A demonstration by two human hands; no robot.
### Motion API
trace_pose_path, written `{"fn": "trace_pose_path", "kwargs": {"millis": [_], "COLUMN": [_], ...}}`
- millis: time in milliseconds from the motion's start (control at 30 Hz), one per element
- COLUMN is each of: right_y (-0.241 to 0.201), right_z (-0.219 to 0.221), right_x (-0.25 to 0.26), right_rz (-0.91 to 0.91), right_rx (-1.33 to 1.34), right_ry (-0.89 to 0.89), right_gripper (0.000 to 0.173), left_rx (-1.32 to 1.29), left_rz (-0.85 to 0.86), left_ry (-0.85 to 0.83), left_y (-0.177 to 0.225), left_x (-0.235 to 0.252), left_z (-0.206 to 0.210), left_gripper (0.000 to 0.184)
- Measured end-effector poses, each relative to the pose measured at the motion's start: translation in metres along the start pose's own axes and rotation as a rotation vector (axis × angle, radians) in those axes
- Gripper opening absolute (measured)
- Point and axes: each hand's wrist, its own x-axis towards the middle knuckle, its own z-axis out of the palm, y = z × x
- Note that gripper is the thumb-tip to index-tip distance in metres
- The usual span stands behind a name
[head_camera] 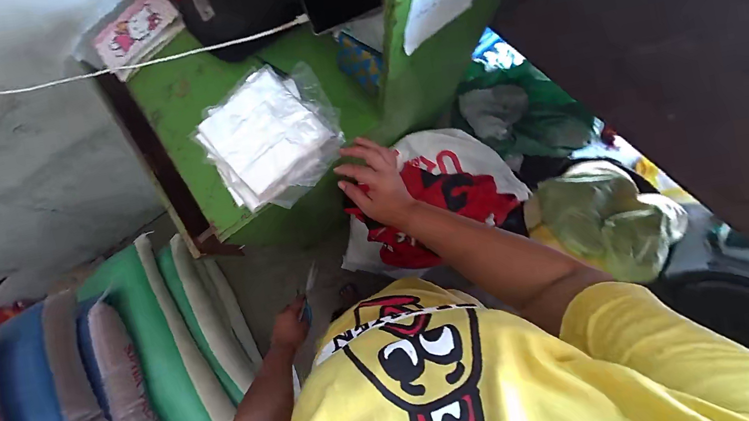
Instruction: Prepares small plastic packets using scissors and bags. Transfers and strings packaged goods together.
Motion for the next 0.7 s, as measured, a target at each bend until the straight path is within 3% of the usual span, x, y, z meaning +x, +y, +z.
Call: {"fn": "trace_pose_path", "kwargs": {"millis": [67,200,367,467,567,700], "right_y": [-0.008,-0.020,-0.025,-0.018,-0.014,-0.035], "right_z": [0.001,0.015,0.033,0.034,0.039,0.028], "right_x": [0.052,0.120,0.149,0.152,0.152,0.169], "right_rz": [-0.154,-0.312,-0.483,-0.471,-0.467,-0.218], "right_rx": [-0.020,-0.134,-0.199,-0.112,-0.076,0.018], "right_ry": [-0.122,-0.618,-0.856,-0.837,-0.704,-0.466], "right_gripper": [0.024,0.050,0.040,0.037,0.030,0.030], "left_rx": [-0.114,-0.217,-0.353,-0.336,-0.353,-0.482], "left_rz": [0.059,0.145,0.314,0.363,0.460,0.528], "left_ry": [0.096,0.238,0.643,0.828,0.986,1.080], "left_y": [0.017,0.035,0.031,0.014,0.000,0.010], "left_x": [-0.007,-0.019,-0.035,-0.038,-0.032,-0.024], "left_z": [0.008,0.041,0.055,0.041,0.007,-0.074], "left_gripper": [0.054,0.049,0.045,0.045,0.043,0.047]}}
